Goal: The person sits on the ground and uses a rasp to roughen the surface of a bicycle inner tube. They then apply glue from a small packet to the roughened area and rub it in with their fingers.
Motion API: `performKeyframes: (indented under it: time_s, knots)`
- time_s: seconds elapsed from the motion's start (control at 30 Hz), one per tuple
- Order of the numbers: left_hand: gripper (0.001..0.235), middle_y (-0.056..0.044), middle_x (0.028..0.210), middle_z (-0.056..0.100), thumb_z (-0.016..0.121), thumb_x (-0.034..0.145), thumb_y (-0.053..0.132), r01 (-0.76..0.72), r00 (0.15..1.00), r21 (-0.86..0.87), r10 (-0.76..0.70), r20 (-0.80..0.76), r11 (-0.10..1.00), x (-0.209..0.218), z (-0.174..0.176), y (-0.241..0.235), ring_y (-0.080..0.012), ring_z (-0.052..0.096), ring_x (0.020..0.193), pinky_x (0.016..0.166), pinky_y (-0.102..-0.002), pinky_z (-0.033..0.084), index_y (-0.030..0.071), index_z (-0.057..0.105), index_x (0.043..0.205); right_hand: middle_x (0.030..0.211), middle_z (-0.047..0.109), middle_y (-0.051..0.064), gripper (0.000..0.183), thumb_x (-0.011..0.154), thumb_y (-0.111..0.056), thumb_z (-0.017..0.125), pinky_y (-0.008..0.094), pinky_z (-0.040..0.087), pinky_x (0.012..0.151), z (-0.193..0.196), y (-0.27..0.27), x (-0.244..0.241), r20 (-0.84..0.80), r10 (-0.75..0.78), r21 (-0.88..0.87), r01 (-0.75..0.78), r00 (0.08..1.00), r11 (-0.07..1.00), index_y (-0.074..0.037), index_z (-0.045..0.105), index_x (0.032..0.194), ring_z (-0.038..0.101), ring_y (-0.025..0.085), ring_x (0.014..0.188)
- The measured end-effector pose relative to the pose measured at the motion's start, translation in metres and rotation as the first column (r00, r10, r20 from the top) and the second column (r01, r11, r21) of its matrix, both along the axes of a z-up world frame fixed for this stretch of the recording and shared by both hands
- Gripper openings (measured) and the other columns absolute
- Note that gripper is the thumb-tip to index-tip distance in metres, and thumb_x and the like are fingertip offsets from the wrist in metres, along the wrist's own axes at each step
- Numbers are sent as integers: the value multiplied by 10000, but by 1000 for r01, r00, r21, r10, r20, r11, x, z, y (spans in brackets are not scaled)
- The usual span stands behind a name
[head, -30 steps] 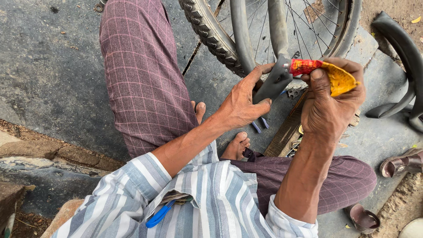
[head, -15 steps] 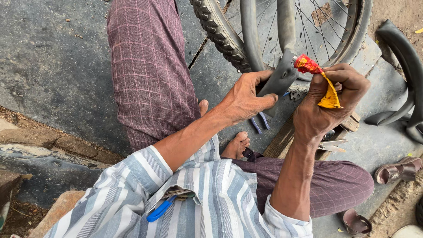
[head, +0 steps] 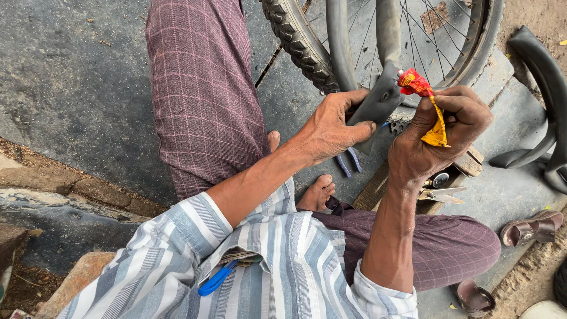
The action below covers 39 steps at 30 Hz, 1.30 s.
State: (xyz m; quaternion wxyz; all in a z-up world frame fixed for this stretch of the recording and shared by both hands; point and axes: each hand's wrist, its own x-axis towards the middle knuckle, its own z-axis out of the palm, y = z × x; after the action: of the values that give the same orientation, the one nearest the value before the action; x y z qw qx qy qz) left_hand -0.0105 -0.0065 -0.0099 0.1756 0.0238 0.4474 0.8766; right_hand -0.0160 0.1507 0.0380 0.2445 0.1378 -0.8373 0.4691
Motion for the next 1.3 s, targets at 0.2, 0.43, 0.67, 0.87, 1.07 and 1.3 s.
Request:
performKeyframes:
  time_s: [0.2, 0.43, 0.67, 0.87, 1.07, 1.3]
  knots:
    - [389, -69, 1014, 714, 692, 878, 29, 13, 998, 119, -20, 65, 993, 0, -4, 0, -98, 671, 884, 807, -259, 589, -92, 635, 1244, 1122, 545, 75, 224, 1154, -47, 705, 234, 449, 852, -9, -5, -6, 25, -10, -77, 11, 1000, 997, -62, 492, 1221, 531, 120, 968]
    - [495, -87, 1104, 705, 754, 875, 30, 7, 976, 476, -109, 187, 879, -1, -15, 1, -128, 682, 960, 875, -307, 603, -103, 594, 1324, 1122, 532, 73, 266, 1161, -157, 693, 247, 459, 880, -26, -13, -6, 13, -39, -94, 40, 999, 995, -79, 441, 1195, 537, 136, 1019]
    - [521, -76, 1126, 716, 787, 888, 80, 34, 973, 538, -150, 173, 842, 1, -19, -1, -116, 682, 971, 890, -308, 589, -103, 611, 1343, 1140, 535, 92, 283, 1152, -236, 655, 278, 463, 912, -42, -7, -9, -35, -126, -42, 125, 991, 991, -88, 419, 1203, 535, 148, 990]
    - [542, -75, 1146, 712, 787, 883, 75, 36, 971, 545, -159, 181, 837, 0, -14, -6, -122, 676, 1005, 938, -307, 577, -70, 602, 1372, 1133, 489, 121, 302, 1049, -173, 696, 373, 434, 994, -60, -4, -14, -209, -159, 156, 194, 965, 969, -54, 434, 1141, 516, 220, 1063]
    - [582, -42, 1117, 672, 730, 873, 50, 80, 981, 348, -135, 136, 934, -3, 10, -16, -107, 629, 954, 870, -285, 563, -33, 573, 1427, 1136, 530, 76, 160, 1120, -91, 647, 323, 541, 973, -50, 56, -32, -92, -515, 128, 523, 852, 843, -51, 503, 1179, 571, 170, 1049]
    - [592, -59, 1111, 687, 682, 862, 52, 92, 993, -259, -109, -52, 962, -7, 29, -13, -125, 623, 1007, 962, -304, 533, 9, 572, 1443, 791, 673, 67, 115, 1003, -76, 723, 291, 396, 470, -42, 269, 27, 512, -515, -373, 718, 688, 588, 25, 671, 1018, 554, 142, 550]
